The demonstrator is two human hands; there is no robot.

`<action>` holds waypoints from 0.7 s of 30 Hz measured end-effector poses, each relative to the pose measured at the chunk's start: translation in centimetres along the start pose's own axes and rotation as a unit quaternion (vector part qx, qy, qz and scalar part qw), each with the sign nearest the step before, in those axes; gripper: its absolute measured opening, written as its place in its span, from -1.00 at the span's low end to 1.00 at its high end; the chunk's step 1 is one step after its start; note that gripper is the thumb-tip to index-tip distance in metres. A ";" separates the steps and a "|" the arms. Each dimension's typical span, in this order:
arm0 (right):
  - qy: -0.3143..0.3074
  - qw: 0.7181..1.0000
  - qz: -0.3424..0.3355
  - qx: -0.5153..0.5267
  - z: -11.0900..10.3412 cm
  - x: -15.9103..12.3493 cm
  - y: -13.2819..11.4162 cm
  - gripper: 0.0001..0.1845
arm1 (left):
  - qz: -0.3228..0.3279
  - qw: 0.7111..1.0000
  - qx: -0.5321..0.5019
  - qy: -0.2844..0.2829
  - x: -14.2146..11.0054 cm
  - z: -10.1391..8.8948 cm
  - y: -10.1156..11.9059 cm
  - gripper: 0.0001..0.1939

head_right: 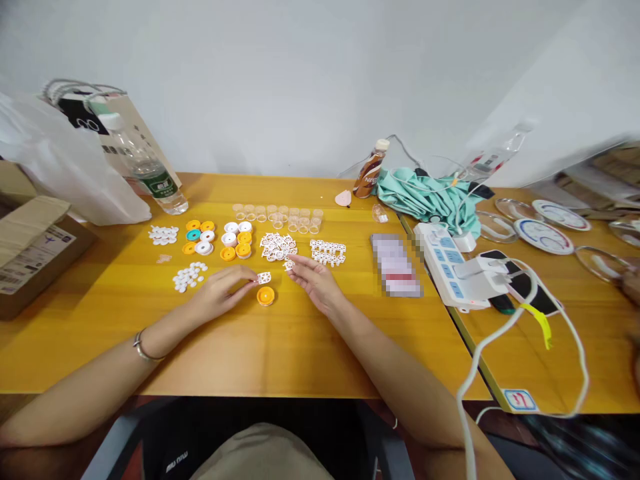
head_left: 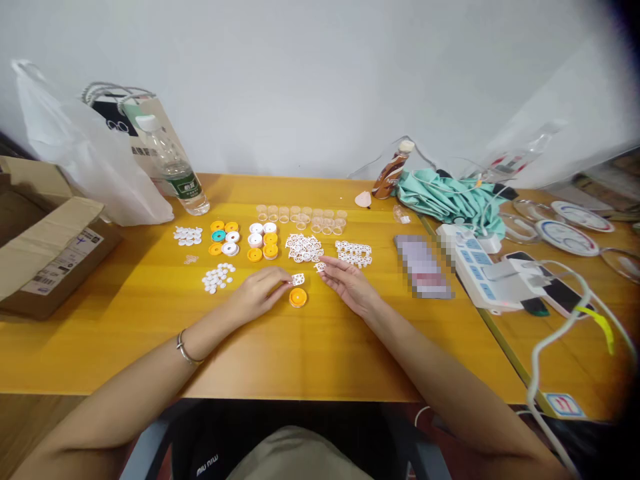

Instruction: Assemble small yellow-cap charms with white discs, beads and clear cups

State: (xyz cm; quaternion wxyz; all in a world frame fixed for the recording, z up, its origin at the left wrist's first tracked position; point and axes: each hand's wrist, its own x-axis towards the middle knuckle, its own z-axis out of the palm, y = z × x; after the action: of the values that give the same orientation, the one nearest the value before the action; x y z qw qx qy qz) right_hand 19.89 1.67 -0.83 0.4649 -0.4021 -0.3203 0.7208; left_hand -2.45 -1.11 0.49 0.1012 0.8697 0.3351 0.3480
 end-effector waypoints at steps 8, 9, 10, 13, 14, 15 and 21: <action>-0.037 0.999 -0.011 -0.024 1.2 -1.3 0.0 -0.69 | 0.001 1.000 -0.016 -0.002 0.0 0.1 0.1 -0.90; -0.036 0.999 -0.012 -0.022 1.3 -1.3 0.1 -0.70 | 0.001 1.000 -0.018 0.000 -0.1 0.1 0.1 -0.90; -0.032 0.999 -0.013 -0.020 1.4 -1.4 0.2 -0.70 | 0.002 1.000 -0.020 0.002 -0.1 0.2 0.1 -0.90; -0.017 1.000 -0.013 -0.017 1.5 -1.5 0.3 -0.71 | 0.007 1.000 -0.024 0.013 -0.2 0.3 0.1 -0.90; -0.013 1.000 -0.012 -0.018 1.5 -1.5 0.3 -0.71 | 0.008 1.000 -0.024 0.017 -0.3 0.4 0.1 -0.90; -0.010 1.000 -0.012 -0.018 1.6 -1.6 0.3 -0.72 | 0.009 0.999 -0.024 0.021 -0.3 0.4 0.1 -0.90; -0.043 0.997 -0.049 -0.035 1.7 -2.0 0.3 -0.65 | 0.010 0.999 -0.021 0.042 -0.5 0.6 0.2 -0.89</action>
State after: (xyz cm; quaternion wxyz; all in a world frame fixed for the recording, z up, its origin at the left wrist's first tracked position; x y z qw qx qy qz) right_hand 18.75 -0.46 0.28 0.4708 -0.3706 -0.3840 0.7025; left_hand -2.19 -1.54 -0.10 0.1022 0.8551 0.3233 0.3922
